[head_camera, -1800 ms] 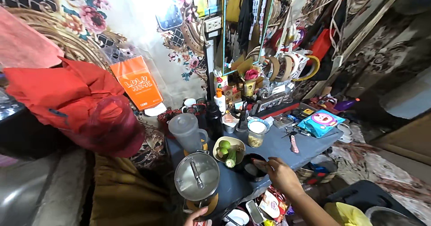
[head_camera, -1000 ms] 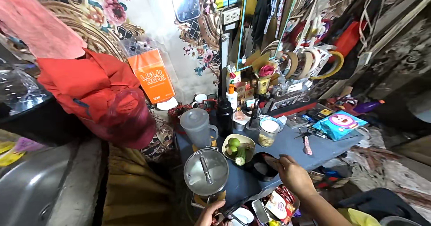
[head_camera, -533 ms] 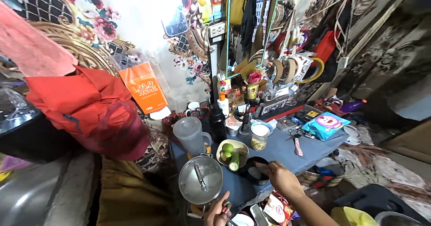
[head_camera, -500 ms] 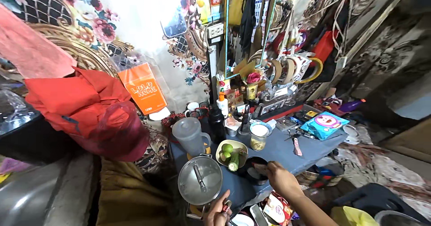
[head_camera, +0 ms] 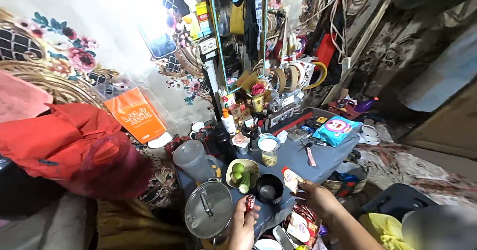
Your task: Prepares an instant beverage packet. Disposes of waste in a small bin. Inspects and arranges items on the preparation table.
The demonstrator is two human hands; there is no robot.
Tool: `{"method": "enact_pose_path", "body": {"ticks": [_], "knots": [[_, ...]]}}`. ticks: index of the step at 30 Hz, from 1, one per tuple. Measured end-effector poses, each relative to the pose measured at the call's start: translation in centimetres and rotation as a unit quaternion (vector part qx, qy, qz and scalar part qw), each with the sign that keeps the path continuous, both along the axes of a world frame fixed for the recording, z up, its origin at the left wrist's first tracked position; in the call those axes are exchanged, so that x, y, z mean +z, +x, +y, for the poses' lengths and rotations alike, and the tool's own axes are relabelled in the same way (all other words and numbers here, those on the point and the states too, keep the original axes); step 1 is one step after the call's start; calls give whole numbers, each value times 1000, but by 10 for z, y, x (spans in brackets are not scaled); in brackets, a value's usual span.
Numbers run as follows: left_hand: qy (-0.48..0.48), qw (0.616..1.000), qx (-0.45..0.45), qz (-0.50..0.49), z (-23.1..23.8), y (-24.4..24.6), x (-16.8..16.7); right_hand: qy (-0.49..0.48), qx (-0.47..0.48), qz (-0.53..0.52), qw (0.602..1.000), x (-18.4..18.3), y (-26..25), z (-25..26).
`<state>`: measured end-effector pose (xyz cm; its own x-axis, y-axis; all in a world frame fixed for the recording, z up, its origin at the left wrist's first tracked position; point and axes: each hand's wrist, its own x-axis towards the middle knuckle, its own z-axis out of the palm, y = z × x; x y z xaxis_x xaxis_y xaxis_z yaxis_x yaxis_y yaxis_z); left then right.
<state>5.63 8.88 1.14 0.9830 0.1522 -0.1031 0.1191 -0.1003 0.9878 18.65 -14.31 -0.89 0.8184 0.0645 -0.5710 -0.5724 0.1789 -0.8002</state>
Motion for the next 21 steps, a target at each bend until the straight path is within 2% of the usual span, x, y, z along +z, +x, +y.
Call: {"method": "enact_pose_path", "body": {"ticks": [3,6,13,15,21], "knots": [[11,1000,-1,26,-5,14,-4,91,-1,-9,996,5,-14,-22],[15,999,1,43,-8,30,-13,133,1,-26,991,2,-32,-51],[72,995,2,64,-13,72,-27,155,-77,-29,984,-24,-91,-112],[107,991,-9,75,-13,82,-27,165,-114,-14,980,-29,-107,-121],[253,958,-59,125,-13,105,-32,178,-138,-3,974,-55,-135,-137]]}}
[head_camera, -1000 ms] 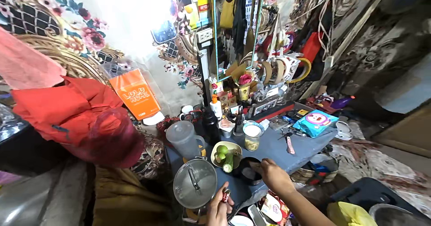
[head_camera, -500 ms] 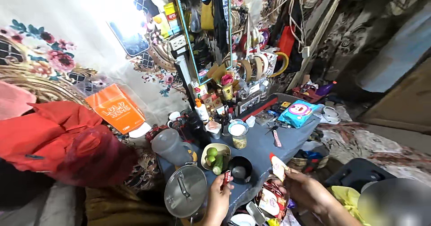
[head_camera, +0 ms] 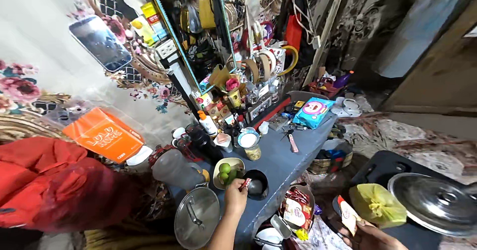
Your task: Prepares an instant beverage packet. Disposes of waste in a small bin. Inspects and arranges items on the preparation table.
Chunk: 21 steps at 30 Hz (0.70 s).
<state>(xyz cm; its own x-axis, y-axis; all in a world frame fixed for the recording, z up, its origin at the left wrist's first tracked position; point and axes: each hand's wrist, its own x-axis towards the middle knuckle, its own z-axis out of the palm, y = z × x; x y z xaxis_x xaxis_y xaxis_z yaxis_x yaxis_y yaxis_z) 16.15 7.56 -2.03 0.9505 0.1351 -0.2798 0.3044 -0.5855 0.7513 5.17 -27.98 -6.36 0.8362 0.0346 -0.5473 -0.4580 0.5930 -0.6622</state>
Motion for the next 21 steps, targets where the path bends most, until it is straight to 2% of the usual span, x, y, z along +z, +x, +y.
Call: {"method": "enact_pose_path", "body": {"ticks": [5,10,21], "knots": [[170,980,-80,59,-12,16,13,-6,-14,19,1000,-8,-5,3],[276,946,-151,82,-26,23,16,-10,-13,23,1000,-6,-3,7],[345,912,-190,116,-32,33,27,-9,-11,27,1000,-14,1,7]]}}
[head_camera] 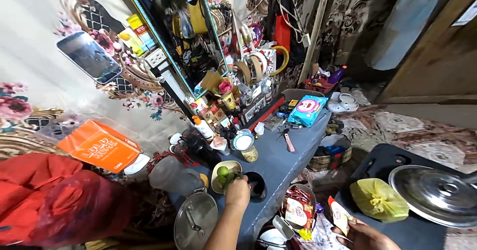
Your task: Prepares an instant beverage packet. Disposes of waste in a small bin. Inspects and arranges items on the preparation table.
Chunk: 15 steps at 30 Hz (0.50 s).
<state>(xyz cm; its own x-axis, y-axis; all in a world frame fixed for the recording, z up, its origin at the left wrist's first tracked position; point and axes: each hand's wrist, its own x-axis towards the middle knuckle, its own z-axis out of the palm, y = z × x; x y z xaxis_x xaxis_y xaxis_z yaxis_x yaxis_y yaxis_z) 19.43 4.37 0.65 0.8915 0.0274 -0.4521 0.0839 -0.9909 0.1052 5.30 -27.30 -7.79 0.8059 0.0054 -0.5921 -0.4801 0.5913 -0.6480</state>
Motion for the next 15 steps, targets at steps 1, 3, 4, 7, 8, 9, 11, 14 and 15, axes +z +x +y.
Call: {"method": "enact_pose_path", "body": {"ticks": [1,3,4,7,8,9,11,14,15], "knots": [[-1,1000,0,4,0,1,1,2,1,1,1000,0,1,1],[-4,1000,0,12,-1,3,2,2,3,2,1000,-1,1,3],[-4,1000,-1,12,-1,4,2,0,5,3,1000,0,2,5],[2,1000,-4,11,-2,3,-1,1,10,9,1000,2,4,7],[2,1000,-8,9,-2,1,-3,2,10,12,1000,2,4,8],[-2,1000,-14,10,-2,-2,-5,1,8,16,1000,3,4,9],[-10,999,-27,35,-4,-8,-3,2,8,17,1000,1,5,10],[-11,996,-44,72,-6,-12,4,3,10,21,1000,-1,5,9],[-11,996,-48,77,-6,-12,5,2,11,22,1000,-1,5,10]]}}
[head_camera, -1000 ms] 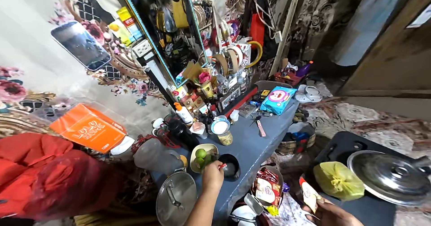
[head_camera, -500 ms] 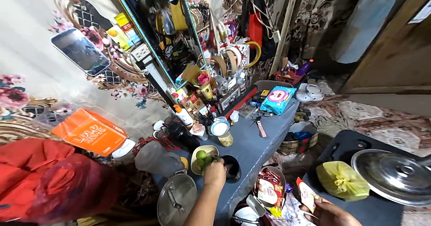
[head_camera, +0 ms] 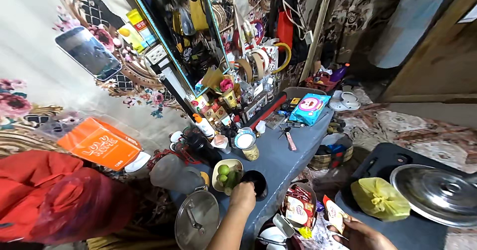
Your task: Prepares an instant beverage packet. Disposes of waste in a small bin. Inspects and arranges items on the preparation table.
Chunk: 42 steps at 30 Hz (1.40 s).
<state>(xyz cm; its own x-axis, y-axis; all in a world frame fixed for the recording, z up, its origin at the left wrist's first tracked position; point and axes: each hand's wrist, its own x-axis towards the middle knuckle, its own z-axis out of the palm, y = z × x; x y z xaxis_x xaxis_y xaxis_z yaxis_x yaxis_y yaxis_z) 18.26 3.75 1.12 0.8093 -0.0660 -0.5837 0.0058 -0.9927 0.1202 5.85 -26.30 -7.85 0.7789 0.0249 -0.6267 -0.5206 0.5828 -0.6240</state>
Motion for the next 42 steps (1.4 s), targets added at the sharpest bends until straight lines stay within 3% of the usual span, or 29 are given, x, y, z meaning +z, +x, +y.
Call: {"method": "enact_pose_path", "body": {"ticks": [9,14,18,22,25,28,31,34,42], "knots": [[10,999,39,-22,3,-1,0,-3,9,-5,1000,6,6,9],[-11,1000,18,-16,6,-5,-3,6,17,-16,1000,5,5,13],[-25,992,87,-85,4,-5,3,4,16,-5,1000,8,4,17],[-42,996,62,-44,8,-6,3,4,12,-1,1000,8,3,18],[-34,991,84,-93,7,-8,2,4,10,-1,1000,9,5,20],[-39,996,60,-56,5,-12,2,6,6,-8,1000,11,6,21],[-43,993,75,-82,7,-16,1,7,11,-14,1000,12,8,24],[-50,997,51,-27,7,-18,2,12,6,-10,1000,13,8,27],[-71,991,82,-84,10,-18,0,16,14,-4,1000,15,9,29]]}}
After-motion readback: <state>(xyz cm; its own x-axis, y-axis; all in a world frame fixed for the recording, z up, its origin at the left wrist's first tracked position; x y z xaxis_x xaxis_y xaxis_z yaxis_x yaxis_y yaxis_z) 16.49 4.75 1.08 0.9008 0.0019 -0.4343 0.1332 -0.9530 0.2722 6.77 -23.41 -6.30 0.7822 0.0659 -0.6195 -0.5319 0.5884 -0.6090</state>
